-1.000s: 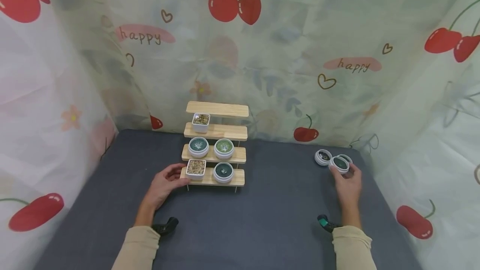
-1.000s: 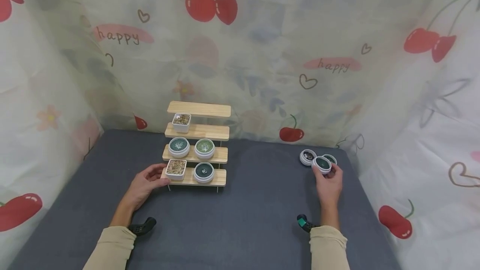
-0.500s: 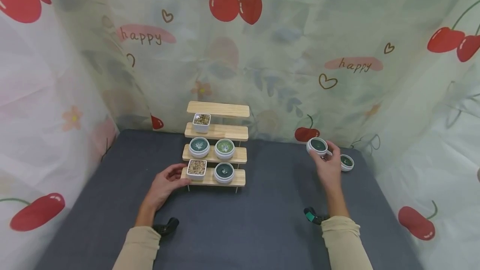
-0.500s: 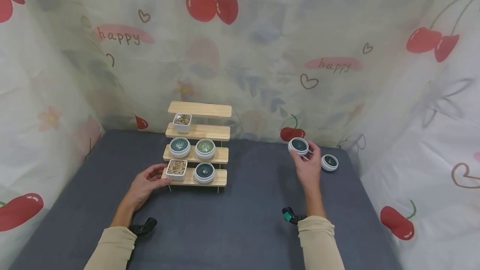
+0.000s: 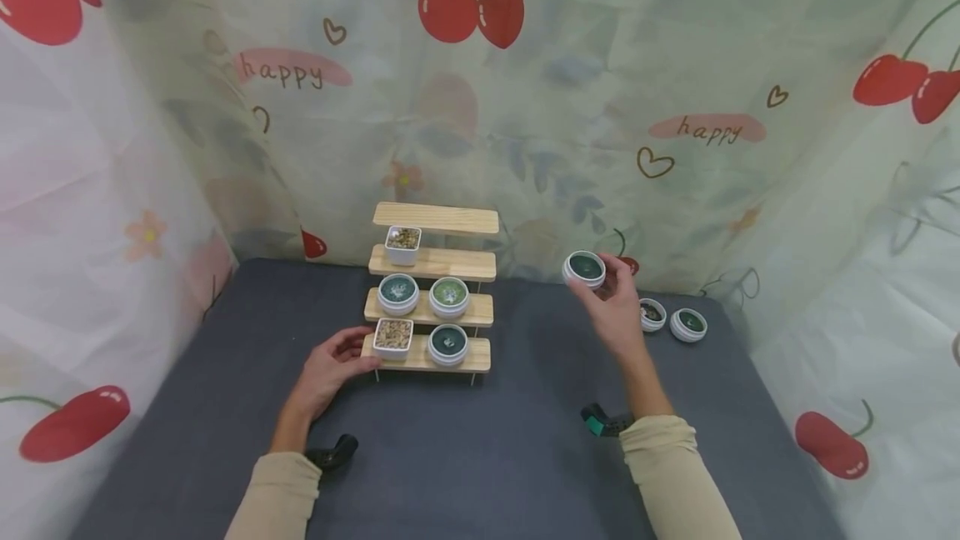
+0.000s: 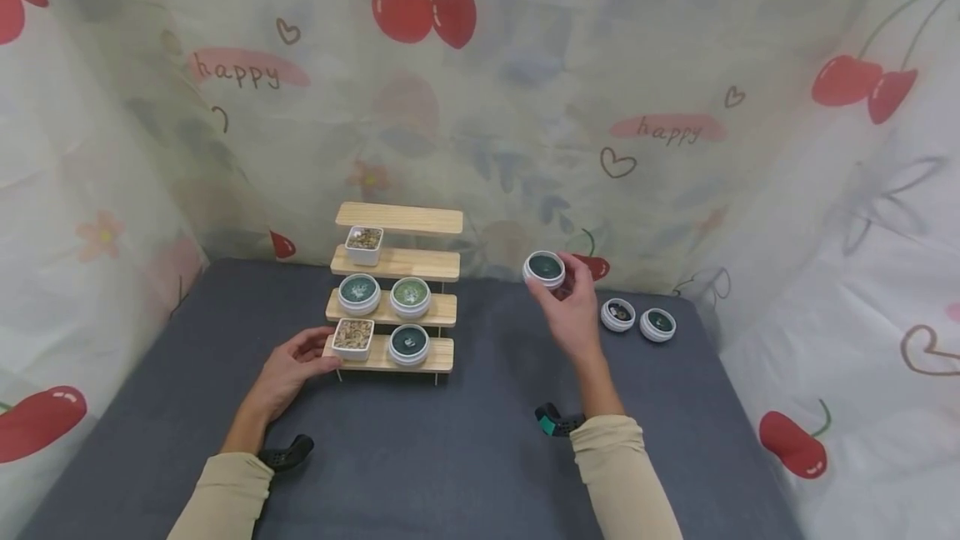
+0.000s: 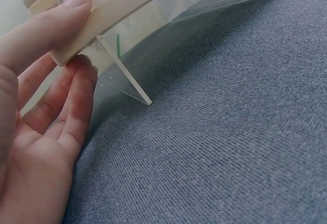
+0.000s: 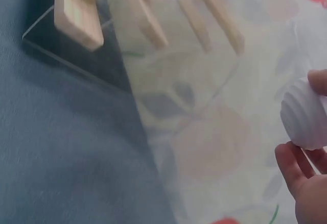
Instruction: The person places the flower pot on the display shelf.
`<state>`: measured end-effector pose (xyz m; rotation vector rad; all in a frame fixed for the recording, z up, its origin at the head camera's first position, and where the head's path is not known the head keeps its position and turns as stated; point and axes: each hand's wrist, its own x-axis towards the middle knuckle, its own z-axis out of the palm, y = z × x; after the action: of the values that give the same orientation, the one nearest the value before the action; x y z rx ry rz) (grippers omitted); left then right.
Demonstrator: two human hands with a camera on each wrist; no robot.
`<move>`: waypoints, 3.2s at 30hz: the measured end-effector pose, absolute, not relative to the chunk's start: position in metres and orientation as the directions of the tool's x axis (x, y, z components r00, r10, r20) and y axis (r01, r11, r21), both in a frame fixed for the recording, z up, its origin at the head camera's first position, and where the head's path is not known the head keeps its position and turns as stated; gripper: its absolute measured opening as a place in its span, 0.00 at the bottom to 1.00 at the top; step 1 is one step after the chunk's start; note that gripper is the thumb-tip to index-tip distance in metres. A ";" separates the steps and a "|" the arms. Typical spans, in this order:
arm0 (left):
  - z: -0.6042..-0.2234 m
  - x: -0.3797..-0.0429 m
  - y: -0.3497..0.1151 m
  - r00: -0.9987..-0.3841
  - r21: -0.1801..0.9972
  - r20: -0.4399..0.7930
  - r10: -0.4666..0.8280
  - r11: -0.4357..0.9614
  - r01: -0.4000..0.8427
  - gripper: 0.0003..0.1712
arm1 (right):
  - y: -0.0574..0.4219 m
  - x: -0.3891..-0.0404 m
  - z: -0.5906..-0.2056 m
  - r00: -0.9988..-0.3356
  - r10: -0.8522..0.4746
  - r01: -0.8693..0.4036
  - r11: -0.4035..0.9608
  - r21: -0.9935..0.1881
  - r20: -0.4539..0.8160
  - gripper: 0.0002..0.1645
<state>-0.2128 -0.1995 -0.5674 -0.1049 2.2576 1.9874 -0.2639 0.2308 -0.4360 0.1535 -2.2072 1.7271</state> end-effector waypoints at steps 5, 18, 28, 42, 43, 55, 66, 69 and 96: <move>-0.567 -0.212 -0.200 -0.990 0.983 -0.138 0.035 0.127 -0.133 0.44 | 0.217 -0.267 -0.427 -0.942 0.041 -0.308 0.287 -0.907 0.333 0.39; -0.565 -0.212 -0.201 -0.990 0.984 -0.137 0.041 0.122 -0.131 0.43 | 0.179 -0.269 -0.412 -0.950 -0.038 -0.308 0.292 -0.906 0.310 0.40; -0.565 -0.212 -0.200 -0.989 0.983 -0.139 0.043 0.129 -0.133 0.43 | 0.146 -0.281 -0.407 -0.936 -0.094 -0.352 0.268 -0.897 0.339 0.38; -0.568 -0.213 -0.202 -0.991 0.986 -0.123 0.052 0.117 -0.116 0.43 | 0.105 -0.302 -0.418 -0.946 -0.120 -0.320 0.167 -0.933 0.302 0.36; -0.568 -0.214 -0.202 -0.991 0.986 -0.123 0.053 0.118 -0.116 0.43 | 0.103 -0.303 -0.419 -0.947 -0.120 -0.314 0.165 -0.935 0.296 0.36; -0.566 -0.214 -0.200 -0.988 0.982 -0.147 0.053 0.127 -0.139 0.45 | 0.087 -0.315 -0.432 -0.963 -0.154 -0.247 0.161 -0.956 0.222 0.38; -0.567 -0.212 -0.200 -0.989 0.982 -0.144 0.046 0.128 -0.137 0.43 | 0.080 -0.315 -0.439 -0.953 -0.178 -0.284 0.238 -0.929 0.246 0.37; -0.567 -0.213 -0.200 -0.989 0.984 -0.138 0.048 0.120 -0.132 0.43 | 0.081 -0.317 -0.442 -0.947 -0.196 -0.301 0.277 -0.912 0.253 0.37; -0.566 -0.211 -0.200 -0.987 0.980 -0.158 0.024 0.129 -0.154 0.43 | 0.098 -0.304 -0.426 -0.960 -0.227 -0.228 0.309 -0.923 0.162 0.44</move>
<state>-0.2111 -0.1996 -0.5659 -0.1310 2.2548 1.9842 -0.3036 0.0977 -0.4264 0.4419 -2.5405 1.7920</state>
